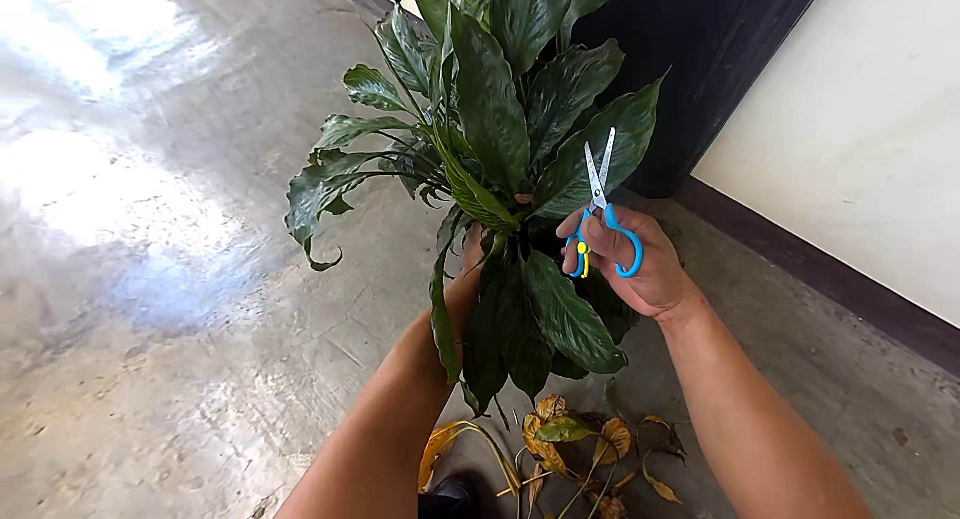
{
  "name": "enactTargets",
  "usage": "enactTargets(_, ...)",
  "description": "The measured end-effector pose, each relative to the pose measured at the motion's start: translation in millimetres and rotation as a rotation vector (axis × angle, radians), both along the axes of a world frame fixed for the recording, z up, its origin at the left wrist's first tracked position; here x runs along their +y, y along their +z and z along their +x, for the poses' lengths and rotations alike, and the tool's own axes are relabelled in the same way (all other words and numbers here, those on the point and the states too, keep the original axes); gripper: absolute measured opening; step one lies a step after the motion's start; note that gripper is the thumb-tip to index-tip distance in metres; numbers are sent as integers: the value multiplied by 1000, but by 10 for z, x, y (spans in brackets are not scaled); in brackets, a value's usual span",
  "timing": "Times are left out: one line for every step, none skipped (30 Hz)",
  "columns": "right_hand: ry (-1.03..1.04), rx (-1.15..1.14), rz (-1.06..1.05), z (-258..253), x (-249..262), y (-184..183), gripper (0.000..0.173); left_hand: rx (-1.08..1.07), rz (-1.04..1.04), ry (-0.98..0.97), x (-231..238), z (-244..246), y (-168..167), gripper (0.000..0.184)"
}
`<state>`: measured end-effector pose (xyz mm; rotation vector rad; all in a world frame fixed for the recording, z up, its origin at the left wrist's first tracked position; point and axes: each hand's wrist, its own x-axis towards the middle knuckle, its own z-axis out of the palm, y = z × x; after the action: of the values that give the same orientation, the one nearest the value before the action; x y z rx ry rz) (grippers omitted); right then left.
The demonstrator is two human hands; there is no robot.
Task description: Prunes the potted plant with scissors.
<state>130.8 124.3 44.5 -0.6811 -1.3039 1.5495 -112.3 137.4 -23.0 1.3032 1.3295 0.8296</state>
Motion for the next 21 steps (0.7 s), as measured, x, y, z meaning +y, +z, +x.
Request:
enactTargets(-1, -8, 2, -1, -4, 3, 27, 9, -6, 4, -6, 0, -4, 45)
enactTargets(-2, -14, 6, -1, -9, 7, 27, 35, -14, -1, -18, -3, 4, 45)
enactTargets(-3, -25, 12, 1, -13, 12, 26, 79, 3, -19, -28, -7, 14, 46)
enactTargets(-5, -38, 20, 4, -18, 16, 26, 106, 25, -45, -37, -14, 24, 46)
enactTargets(-8, -54, 25, 11, -23, 19, 27, 92, 37, -56, -48, -14, 40, 45)
enactTargets(-13, -71, 26, 20, -31, 22, 28, 48, 38, -51, -60, -2, 57, 42)
enactTargets(-18, -84, 25, 28, -38, 25, 28, 10, 38, -57, -58, 1, 65, 41)
enactTargets(-21, -93, 23, 37, -43, 28, 29, -23, 26, -58, -72, 4, 86, 40)
enactTargets(-22, -97, 22, 45, -48, 31, 29, -47, 10, -55, -93, 0, 105, 40)
enactTargets(-23, -94, 21, 51, -50, 35, 29, -34, 9, -62, -106, -20, 105, 41)
enactTargets(-23, -87, 21, 57, -49, 35, 28, 30, 43, -64, -92, -40, 78, 41)
enactTargets(-22, -82, 23, 64, -45, 34, 29, 118, 107, -60, -44, -63, 6, 42)
enactTargets(-20, -79, 25, 68, -43, 33, 29, 205, 156, -58, 10, -96, -76, 43)
enactTargets(-20, -76, 25, 67, -44, 28, 29, 282, 188, -72, 52, -134, -143, 45)
enactTargets(-19, -73, 24, 60, -47, 23, 29, 352, 238, -78, 98, -158, -197, 46)
enactTargets(-19, -69, 24, 50, -49, 20, 28, 414, 286, -80, 148, -175, -246, 46)
enactTargets(-18, -68, 24, 38, -53, 21, 28, 479, 319, -91, 179, -182, -262, 46)
enactTargets(-17, -72, 27, 27, -62, 27, 27, 535, 339, -100, 194, -173, -250, 44)
enactTargets(-17, -80, 28, 18, -73, 38, 27, 569, 343, -96, 204, -149, -231, 43)
enactTargets(-17, -95, 27, 14, -84, 52, 27, 592, 343, -81, 223, -126, -235, 42)
enactTargets(-18, -111, 28, 14, -96, 64, 27, 586, 344, -62, 238, -108, -245, 43)
